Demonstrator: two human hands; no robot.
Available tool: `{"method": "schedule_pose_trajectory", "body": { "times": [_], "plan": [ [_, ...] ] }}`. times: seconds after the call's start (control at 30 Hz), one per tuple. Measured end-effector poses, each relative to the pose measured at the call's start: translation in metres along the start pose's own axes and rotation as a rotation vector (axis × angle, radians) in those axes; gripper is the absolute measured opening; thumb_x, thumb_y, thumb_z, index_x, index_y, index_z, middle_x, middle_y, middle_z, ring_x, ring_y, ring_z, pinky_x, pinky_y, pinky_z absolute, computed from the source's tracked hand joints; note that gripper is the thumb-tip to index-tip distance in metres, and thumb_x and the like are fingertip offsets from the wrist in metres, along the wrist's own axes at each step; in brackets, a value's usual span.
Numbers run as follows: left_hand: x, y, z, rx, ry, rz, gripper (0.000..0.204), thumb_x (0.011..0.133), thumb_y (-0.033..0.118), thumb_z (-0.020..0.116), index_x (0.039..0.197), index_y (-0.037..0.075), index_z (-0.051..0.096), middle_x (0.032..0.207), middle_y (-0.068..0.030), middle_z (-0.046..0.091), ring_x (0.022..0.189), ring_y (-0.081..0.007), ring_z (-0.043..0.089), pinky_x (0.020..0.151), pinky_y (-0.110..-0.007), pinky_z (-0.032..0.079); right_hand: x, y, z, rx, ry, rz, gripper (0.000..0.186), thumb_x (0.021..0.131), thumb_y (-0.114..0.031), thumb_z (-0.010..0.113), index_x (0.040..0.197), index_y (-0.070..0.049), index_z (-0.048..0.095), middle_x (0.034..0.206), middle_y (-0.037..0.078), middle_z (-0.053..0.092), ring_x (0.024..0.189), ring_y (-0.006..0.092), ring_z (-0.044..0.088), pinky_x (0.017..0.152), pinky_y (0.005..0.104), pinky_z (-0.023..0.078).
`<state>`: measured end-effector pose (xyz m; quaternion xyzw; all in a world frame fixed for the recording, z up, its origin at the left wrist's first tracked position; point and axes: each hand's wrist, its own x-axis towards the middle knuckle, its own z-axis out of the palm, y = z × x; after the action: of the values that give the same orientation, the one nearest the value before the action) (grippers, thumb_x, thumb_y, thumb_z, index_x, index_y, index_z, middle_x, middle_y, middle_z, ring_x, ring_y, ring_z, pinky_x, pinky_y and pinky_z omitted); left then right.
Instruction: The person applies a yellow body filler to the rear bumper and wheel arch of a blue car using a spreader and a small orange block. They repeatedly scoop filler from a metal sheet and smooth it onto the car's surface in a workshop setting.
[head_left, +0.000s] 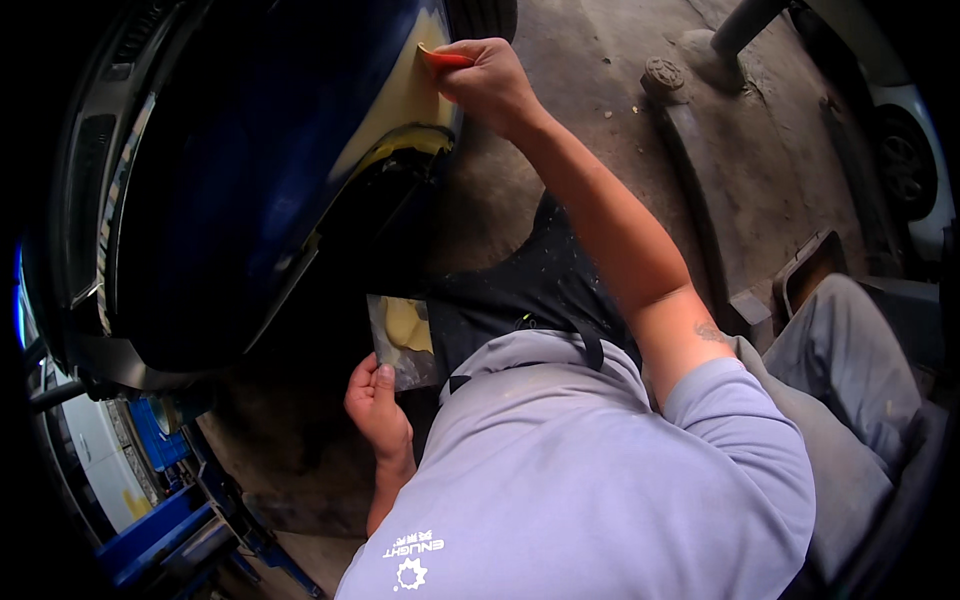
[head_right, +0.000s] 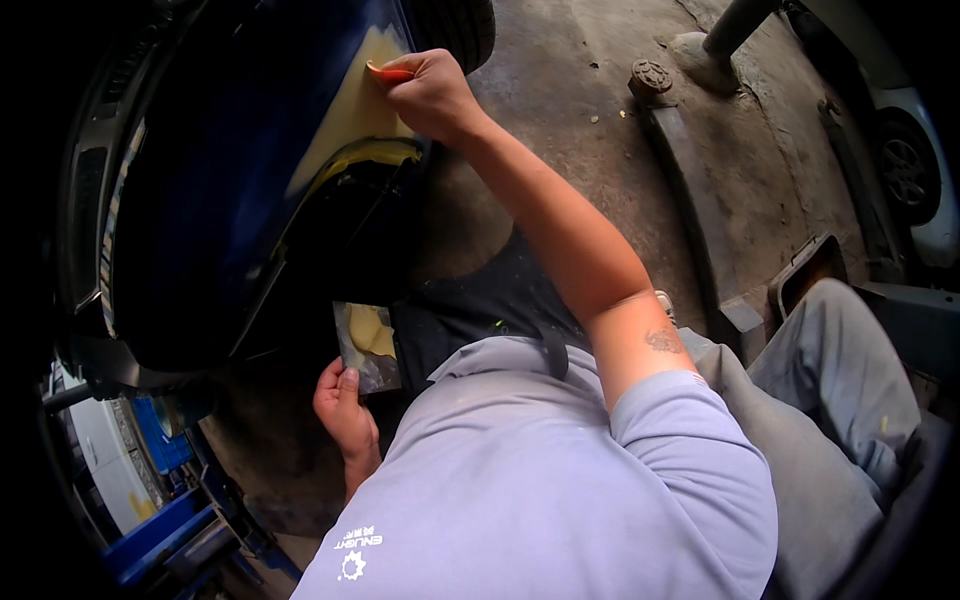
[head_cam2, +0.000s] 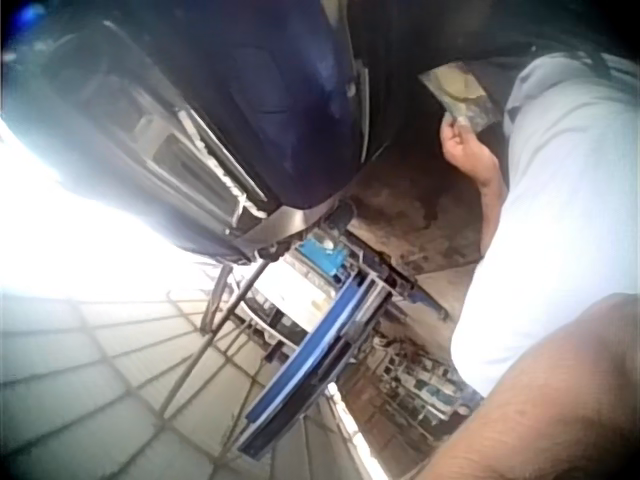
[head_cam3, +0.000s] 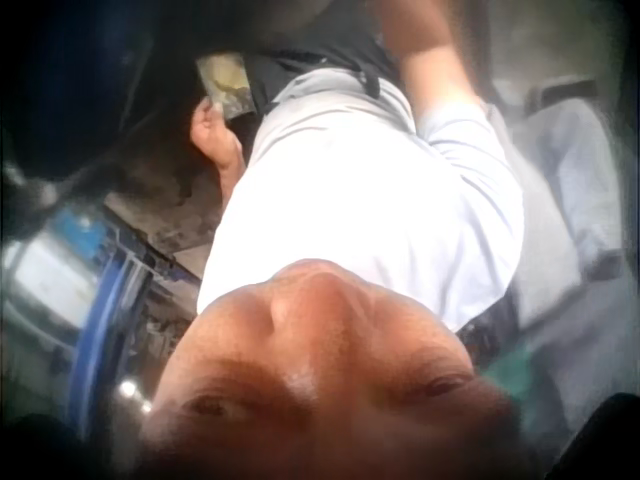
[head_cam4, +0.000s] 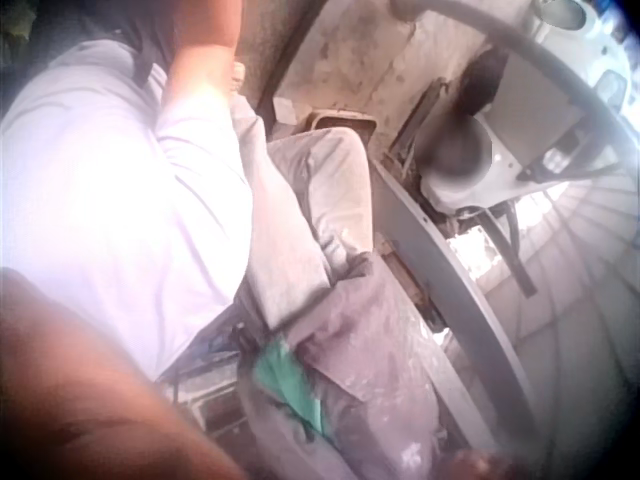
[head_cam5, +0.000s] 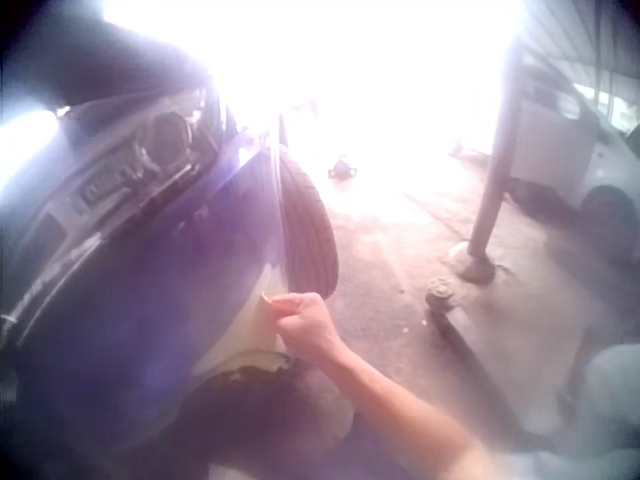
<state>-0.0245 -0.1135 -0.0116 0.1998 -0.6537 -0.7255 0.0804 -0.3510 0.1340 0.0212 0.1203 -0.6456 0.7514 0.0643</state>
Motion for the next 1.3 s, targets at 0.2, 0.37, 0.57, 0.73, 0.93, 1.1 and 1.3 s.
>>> {"method": "schedule_pose_trajectory", "body": {
  "times": [0.2, 0.37, 0.57, 0.73, 0.93, 1.1, 1.3],
  "plan": [
    [0.004, 0.006, 0.002, -0.006, -0.002, 0.006, 0.022, 0.097, -0.002, 0.056, 0.118, -0.010, 0.060, 0.102, -0.0114, 0.071, 0.089, -0.0111, 0.065, 0.087, -0.024, 0.050, -0.053, -0.009, 0.040, -0.169, 0.150, -0.202, 0.020, 0.085, 0.001, 0.063, 0.102, 0.005, 0.072, 0.079, 0.006, 0.072, 0.073, 0.0052, 0.060, 0.066, 0.0243, 0.051],
    [0.004, 0.006, 0.003, 0.008, -0.001, 0.011, 0.022, 0.097, -0.002, 0.056, 0.117, -0.010, 0.061, 0.102, -0.0116, 0.071, 0.090, -0.0119, 0.066, 0.088, -0.025, 0.050, -0.071, -0.004, 0.062, -0.440, 0.242, -0.354, 0.007, 0.083, 0.001, 0.060, 0.077, 0.004, 0.059, 0.074, 0.023, 0.060, 0.063, 0.0339, 0.063, 0.059, 0.0342, 0.047],
    [0.002, 0.008, 0.002, 0.026, 0.019, 0.037, 0.022, 0.097, -0.002, 0.056, 0.117, -0.011, 0.060, 0.102, -0.0123, 0.071, 0.089, -0.0117, 0.066, 0.087, -0.024, 0.050, -0.066, -0.005, 0.040, -0.270, 0.260, -0.313, 0.008, 0.083, 0.002, 0.058, 0.079, 0.002, 0.065, 0.062, 0.011, 0.055, 0.058, 0.0138, 0.056, 0.055, 0.0301, 0.044],
    [0.000, 0.006, -0.001, -0.013, 0.019, 0.067, 0.023, 0.097, -0.001, 0.057, 0.117, -0.011, 0.060, 0.102, -0.0126, 0.071, 0.089, -0.0124, 0.066, 0.087, -0.025, 0.051, 0.036, 0.007, -0.033, 0.085, 0.191, -0.016, 0.015, 0.076, -0.002, 0.063, 0.084, 0.003, 0.074, 0.072, 0.002, 0.066, 0.062, 0.0090, 0.059, 0.057, 0.0262, 0.048],
    [-0.006, 0.008, 0.003, -0.025, 0.002, 0.042, 0.022, 0.097, 0.001, 0.059, 0.116, -0.010, 0.061, 0.102, -0.0107, 0.070, 0.089, -0.0126, 0.065, 0.086, -0.026, 0.051, 0.086, 0.013, -0.051, 0.053, 0.027, 0.156, 0.015, 0.070, -0.004, 0.068, 0.083, 0.002, 0.073, 0.074, 0.005, 0.067, 0.063, 0.0131, 0.063, 0.059, 0.0285, 0.052],
    [-0.011, -0.002, -0.005, -0.018, 0.038, 0.038, 0.022, 0.097, 0.000, 0.057, 0.116, -0.011, 0.060, 0.102, -0.0119, 0.070, 0.090, -0.0123, 0.066, 0.087, -0.025, 0.051, 0.066, -0.005, -0.036, 0.093, -0.071, 0.160, 0.010, 0.070, -0.007, 0.070, 0.077, 0.000, 0.071, 0.071, 0.005, 0.066, 0.063, 0.0147, 0.064, 0.058, 0.0296, 0.053],
    [-0.003, 0.001, -0.009, -0.001, 0.005, 0.041, 0.022, 0.097, 0.001, 0.058, 0.116, -0.010, 0.060, 0.102, -0.0112, 0.070, 0.090, -0.0129, 0.065, 0.087, -0.025, 0.051, 0.111, 0.037, -0.065, 0.203, -0.051, 0.179, 0.020, 0.080, -0.001, 0.067, 0.098, -0.002, 0.075, 0.067, 0.004, 0.063, 0.050, 0.0156, 0.056, 0.044, 0.0302, 0.041]
  ]
}}
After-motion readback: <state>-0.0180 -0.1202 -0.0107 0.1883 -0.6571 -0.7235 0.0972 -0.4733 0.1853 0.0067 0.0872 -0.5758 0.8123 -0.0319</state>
